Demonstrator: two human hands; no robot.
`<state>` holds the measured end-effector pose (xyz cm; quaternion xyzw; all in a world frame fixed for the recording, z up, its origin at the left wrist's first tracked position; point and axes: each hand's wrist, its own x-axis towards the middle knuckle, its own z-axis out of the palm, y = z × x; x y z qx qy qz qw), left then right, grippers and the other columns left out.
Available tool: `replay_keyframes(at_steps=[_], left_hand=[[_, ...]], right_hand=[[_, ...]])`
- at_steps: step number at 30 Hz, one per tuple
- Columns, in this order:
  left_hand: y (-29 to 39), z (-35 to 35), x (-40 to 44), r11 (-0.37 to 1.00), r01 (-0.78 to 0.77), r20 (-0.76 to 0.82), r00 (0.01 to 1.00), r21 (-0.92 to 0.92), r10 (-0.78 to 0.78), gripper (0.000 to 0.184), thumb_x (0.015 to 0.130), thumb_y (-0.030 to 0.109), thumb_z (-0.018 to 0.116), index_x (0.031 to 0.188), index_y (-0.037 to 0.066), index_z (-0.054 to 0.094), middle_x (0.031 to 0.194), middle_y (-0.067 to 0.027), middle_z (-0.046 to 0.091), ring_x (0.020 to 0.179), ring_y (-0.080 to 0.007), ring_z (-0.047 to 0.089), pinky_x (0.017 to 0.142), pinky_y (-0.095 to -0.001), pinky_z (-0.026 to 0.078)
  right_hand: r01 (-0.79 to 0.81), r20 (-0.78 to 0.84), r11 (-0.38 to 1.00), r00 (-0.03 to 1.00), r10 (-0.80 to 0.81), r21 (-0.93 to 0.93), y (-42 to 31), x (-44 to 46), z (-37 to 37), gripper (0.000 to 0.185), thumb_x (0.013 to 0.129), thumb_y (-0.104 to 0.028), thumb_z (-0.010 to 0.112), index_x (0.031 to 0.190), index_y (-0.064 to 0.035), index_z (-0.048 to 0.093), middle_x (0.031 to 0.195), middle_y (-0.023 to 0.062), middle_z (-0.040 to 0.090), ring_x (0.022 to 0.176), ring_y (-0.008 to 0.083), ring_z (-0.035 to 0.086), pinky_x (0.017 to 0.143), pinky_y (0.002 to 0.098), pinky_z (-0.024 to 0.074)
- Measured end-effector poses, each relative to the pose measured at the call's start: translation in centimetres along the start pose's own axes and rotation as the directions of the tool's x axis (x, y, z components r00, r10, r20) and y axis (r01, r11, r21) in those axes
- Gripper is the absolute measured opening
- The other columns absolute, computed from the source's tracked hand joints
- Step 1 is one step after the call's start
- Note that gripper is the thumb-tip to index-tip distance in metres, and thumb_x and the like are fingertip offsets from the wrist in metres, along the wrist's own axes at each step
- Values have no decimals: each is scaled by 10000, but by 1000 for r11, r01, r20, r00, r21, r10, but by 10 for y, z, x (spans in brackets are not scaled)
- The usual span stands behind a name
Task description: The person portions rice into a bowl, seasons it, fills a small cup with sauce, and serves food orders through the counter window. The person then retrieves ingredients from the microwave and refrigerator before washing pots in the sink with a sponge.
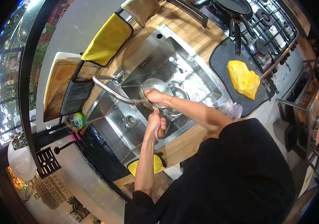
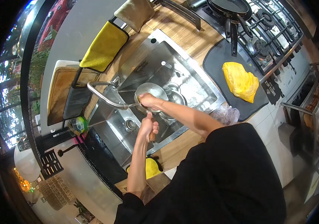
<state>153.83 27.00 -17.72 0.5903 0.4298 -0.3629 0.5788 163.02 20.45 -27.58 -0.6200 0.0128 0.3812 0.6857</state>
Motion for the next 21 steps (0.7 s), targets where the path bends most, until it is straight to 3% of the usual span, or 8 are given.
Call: replay_keyframes(at_steps=[1,3,5,9,10,15,19,21], left_hand=[[1,6,-4,1000,-2,-1,1000,4,2,397,1045,462,363,908,91,398,663,-11,421,458,-65,366,363,-228,327],[3,11,-9,992,-74,-134,987,100,87,401,1047,454,364,900,83,413,682,-25,440,464,-66,373,364,-227,331],[4,-4,-1,991,-95,-116,988,98,106,407,1051,457,361,899,86,429,663,-19,435,462,-65,377,364,-226,336],[5,-17,5,993,-35,62,997,-113,42,413,1047,488,368,902,106,433,616,22,403,433,-48,350,347,-212,309],[5,-18,6,973,58,155,988,-222,-24,411,1044,493,373,904,110,429,615,29,396,429,-46,336,343,-208,296],[7,-13,-1,972,126,151,984,-200,-96,403,1039,500,385,912,120,417,612,40,374,426,-43,310,342,-198,268],[16,-18,3,1000,-29,12,1000,4,29,415,1053,485,333,928,96,408,600,19,392,435,-56,339,355,-213,286],[25,-30,6,996,37,103,994,-76,-29,410,1055,483,328,913,109,413,598,28,386,428,-54,339,349,-209,282]], right_hand=[[41,-120,967,993,-11,250,-2,2,4,268,836,-124,483,916,41,678,867,123,667,789,171,563,684,380,462],[82,-160,996,984,-75,39,0,3,4,259,826,-134,496,872,24,696,857,169,694,749,229,616,686,415,475],[273,234,621,961,-147,-735,1,-7,-12,321,827,-230,561,957,15,723,1006,212,711,855,348,691,759,433,526],[48,6,384,994,-109,-922,-21,-28,-42,296,806,-207,569,947,-12,741,1008,193,714,915,355,695,844,396,552],[64,-22,331,968,-249,-941,-7,-10,-47,266,813,-194,566,949,-45,739,982,197,710,939,340,692,853,406,547],[217,-107,674,908,-405,-706,-2,22,-32,198,803,-169,583,911,-54,704,887,201,699,880,353,690,791,436,551],[407,193,774,913,-359,-485,7,18,-15,237,829,-148,517,935,-21,688,944,238,671,876,368,652,750,441,490],[374,355,689,918,-178,-621,2,9,-29,308,850,-235,537,926,14,702,979,245,685,905,357,668,790,428,501]])
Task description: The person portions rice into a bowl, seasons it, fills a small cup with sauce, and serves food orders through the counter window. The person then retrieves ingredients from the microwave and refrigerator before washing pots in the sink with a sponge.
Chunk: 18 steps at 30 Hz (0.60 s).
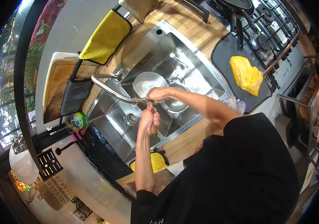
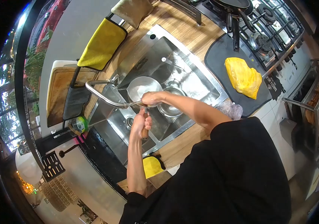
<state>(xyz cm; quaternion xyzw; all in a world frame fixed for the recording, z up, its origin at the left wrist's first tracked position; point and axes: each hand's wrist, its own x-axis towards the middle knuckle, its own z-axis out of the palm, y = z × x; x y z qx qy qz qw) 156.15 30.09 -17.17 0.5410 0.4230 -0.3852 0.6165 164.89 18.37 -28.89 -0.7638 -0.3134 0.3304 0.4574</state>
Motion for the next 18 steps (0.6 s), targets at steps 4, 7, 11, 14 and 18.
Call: replay_keyframes(at_steps=[4,7,11,14,18], left_hand=[[-8,-7,2,972,79,168,985,-221,-41,408,1049,497,346,907,123,426,593,40,368,425,-39,329,338,-198,272],[-17,-8,4,885,227,302,948,-408,-104,409,1045,506,355,922,123,430,594,42,367,424,-35,320,336,-196,270],[-23,4,6,962,177,178,974,-207,-141,418,1042,510,359,923,120,453,588,45,365,417,-35,313,332,-191,285],[-16,-14,18,895,326,306,923,-305,-232,422,1043,512,354,916,121,449,583,47,358,417,-34,305,330,-192,275],[-20,6,28,971,158,153,980,-181,-131,428,1044,515,348,904,120,436,575,45,346,421,-33,302,334,-191,267]], right_hand=[[-211,58,900,966,251,-381,-31,-34,-50,371,833,-264,572,972,47,719,988,230,705,970,316,692,843,412,529],[-258,-198,927,958,209,-273,1,-5,-34,288,811,-203,578,936,11,725,927,216,709,938,318,693,824,423,535],[-74,-299,995,953,52,-61,12,18,2,237,810,-168,558,948,-45,707,932,203,694,941,347,662,825,438,499],[-158,74,963,987,145,219,3,2,10,308,774,-218,552,938,14,673,913,169,703,816,300,659,714,420,499],[-168,-146,852,951,273,496,7,20,19,251,820,-208,549,911,-4,663,838,114,679,763,238,632,649,398,482]])
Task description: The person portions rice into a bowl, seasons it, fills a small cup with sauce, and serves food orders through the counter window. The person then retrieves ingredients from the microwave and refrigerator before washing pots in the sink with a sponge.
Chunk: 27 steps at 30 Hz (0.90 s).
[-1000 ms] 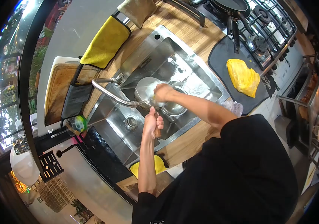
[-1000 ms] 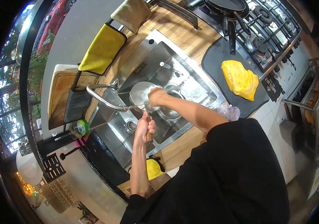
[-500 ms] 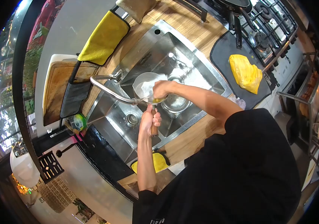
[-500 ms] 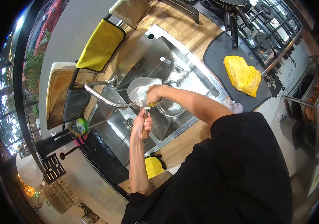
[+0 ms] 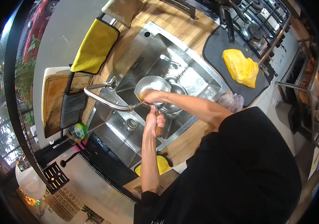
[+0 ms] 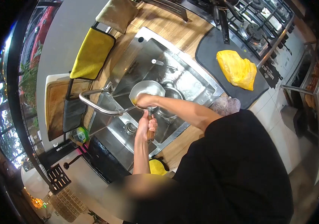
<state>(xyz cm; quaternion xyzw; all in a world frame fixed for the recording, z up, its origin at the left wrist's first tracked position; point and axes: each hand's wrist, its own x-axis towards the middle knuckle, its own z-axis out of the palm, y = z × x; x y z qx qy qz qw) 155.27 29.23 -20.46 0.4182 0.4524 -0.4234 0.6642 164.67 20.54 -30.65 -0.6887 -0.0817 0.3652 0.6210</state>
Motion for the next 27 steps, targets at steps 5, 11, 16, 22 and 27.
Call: replay_keyframes(at_steps=[5,11,16,22,27], left_hand=[[3,23,-15,991,-53,-67,996,121,62,427,1045,516,337,902,123,418,589,43,352,426,-32,305,340,-193,277],[28,-2,-14,998,-33,31,999,60,31,414,1036,516,377,916,125,445,594,49,376,417,-28,322,328,-187,277],[27,-9,-16,978,144,210,971,-149,-111,436,1010,540,436,898,122,489,584,48,388,401,-25,340,327,-185,287],[18,-7,-16,964,186,218,965,-192,-143,440,1021,535,407,889,122,485,580,56,357,403,-23,303,324,-182,272],[21,-9,-9,1000,3,48,999,24,-5,445,1027,537,386,895,123,481,587,55,361,407,-23,298,328,-172,266]], right_hand=[[250,-416,471,862,290,846,-25,21,19,172,848,-183,535,789,-60,640,712,84,607,559,124,490,480,334,356],[18,249,887,962,110,-461,-35,-23,-42,230,788,-252,575,829,-77,719,757,100,666,685,169,637,560,334,466],[120,16,370,963,-270,-921,-19,-19,-59,186,766,-150,632,870,-82,770,951,176,728,922,298,707,740,396,551],[476,34,703,839,-543,-528,-11,-3,-35,187,808,-135,549,948,-52,642,879,209,681,861,347,681,715,481,503],[-19,328,952,936,125,-307,-39,-26,-46,276,765,-180,522,911,-15,687,899,154,672,819,252,616,731,423,457]])
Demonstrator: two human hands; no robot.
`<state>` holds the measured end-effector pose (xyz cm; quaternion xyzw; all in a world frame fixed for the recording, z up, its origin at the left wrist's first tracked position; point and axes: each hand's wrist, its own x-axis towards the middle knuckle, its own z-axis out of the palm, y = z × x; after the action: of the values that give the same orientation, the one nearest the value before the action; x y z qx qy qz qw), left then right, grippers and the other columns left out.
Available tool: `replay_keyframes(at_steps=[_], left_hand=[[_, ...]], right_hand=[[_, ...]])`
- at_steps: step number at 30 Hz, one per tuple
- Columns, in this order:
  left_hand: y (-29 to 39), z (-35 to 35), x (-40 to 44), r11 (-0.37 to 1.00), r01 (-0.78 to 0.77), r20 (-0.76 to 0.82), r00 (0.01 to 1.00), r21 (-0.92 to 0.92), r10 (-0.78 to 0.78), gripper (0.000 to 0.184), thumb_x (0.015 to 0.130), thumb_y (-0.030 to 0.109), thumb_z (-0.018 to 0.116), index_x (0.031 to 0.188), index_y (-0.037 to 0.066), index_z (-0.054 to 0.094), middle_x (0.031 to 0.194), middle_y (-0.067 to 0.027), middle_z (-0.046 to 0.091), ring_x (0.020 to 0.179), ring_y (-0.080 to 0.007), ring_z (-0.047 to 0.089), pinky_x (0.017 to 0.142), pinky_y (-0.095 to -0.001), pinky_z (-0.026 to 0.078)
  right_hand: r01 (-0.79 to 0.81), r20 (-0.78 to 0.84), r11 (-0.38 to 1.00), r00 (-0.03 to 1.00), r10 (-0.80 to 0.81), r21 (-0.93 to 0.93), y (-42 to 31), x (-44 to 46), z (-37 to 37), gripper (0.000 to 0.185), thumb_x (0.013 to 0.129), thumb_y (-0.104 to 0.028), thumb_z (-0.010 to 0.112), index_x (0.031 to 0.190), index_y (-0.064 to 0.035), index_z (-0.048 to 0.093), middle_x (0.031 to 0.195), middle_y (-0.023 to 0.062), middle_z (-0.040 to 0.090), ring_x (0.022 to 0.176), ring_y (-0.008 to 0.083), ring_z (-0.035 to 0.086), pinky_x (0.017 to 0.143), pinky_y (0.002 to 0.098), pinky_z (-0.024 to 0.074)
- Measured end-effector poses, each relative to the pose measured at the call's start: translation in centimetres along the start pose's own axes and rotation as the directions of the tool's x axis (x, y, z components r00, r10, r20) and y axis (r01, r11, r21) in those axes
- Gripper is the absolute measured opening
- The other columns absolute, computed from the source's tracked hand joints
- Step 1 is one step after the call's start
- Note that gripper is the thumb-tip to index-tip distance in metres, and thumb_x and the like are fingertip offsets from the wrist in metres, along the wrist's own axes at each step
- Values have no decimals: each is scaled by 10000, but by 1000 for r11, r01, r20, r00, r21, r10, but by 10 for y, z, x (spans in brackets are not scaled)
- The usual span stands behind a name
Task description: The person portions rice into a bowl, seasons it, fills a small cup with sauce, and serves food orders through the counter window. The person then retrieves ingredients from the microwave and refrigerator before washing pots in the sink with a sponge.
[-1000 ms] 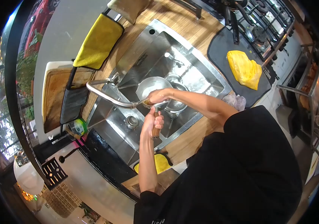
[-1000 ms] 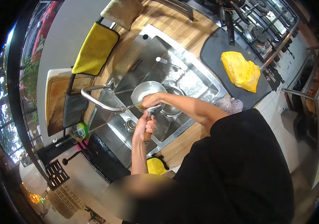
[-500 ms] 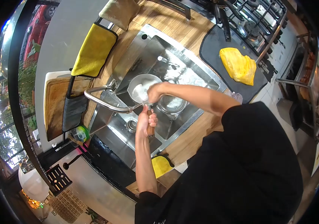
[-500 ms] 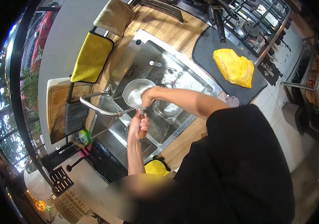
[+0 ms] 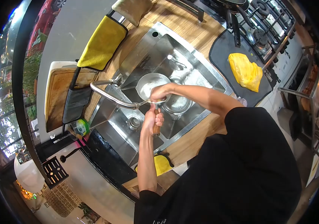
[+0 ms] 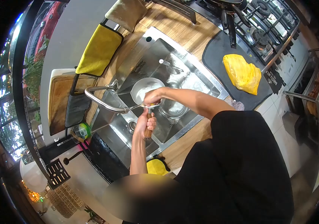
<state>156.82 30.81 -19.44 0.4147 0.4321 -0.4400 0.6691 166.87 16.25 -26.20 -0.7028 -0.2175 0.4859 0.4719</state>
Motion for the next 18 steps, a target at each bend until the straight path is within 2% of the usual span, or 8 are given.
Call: replay_keyframes(at_steps=[3,5,6,7,11,13,15,18], left_hand=[[0,-8,-3,982,77,149,987,-170,-51,455,1018,548,400,905,118,494,590,52,361,405,-23,307,323,-174,275],[-6,-4,-7,970,98,190,980,-221,-55,460,1009,539,437,905,100,529,581,52,362,395,-20,314,308,-175,281],[-8,-1,-9,957,121,231,971,-264,-59,466,999,529,474,905,82,564,573,52,364,385,-17,320,292,-175,286],[-10,1,-9,957,119,233,971,-266,-56,466,999,529,474,905,82,564,573,52,364,385,-17,320,292,-175,286],[-14,6,-14,957,95,212,977,-273,-37,469,998,530,477,899,79,560,576,51,368,384,-12,321,290,-168,277],[-14,7,-16,989,78,146,988,-124,-59,442,1013,541,426,917,111,458,595,52,358,404,-2,303,310,-163,259],[-12,10,-16,994,78,117,991,-80,-69,428,1020,535,410,926,118,429,596,51,360,405,-3,297,309,-168,255],[-10,13,-9,998,54,28,998,-40,-53,420,1023,521,415,943,110,450,591,51,366,395,-8,302,298,-170,256]], right_hand=[[-93,38,920,993,116,-381,-2,-11,-12,286,774,-215,594,946,-34,732,909,110,708,801,219,650,709,365,500],[-83,-148,508,985,-90,-857,-12,-33,-27,243,792,-249,643,901,-51,730,903,99,723,836,231,688,736,364,533],[-120,-344,470,837,-426,-874,36,10,-14,211,809,-268,646,860,-77,718,895,123,718,895,253,703,753,414,543],[-120,-342,467,838,-426,-876,33,11,-14,211,809,-268,646,860,-77,718,895,123,718,895,253,703,753,414,543],[122,-555,877,731,-396,-465,9,15,5,190,838,-145,551,946,-20,645,874,197,682,879,365,676,768,444,522],[274,-487,958,850,-200,84,-4,-3,10,205,847,-125,519,983,2,603,866,216,658,850,410,657,787,453,508],[469,-515,867,792,-327,171,29,44,27,176,881,-160,510,933,-22,606,806,157,629,711,305,650,688,411,498],[288,-345,801,932,-109,525,0,-4,29,164,907,-235,557,880,-77,590,736,6,537,596,89,491,547,265,417]])
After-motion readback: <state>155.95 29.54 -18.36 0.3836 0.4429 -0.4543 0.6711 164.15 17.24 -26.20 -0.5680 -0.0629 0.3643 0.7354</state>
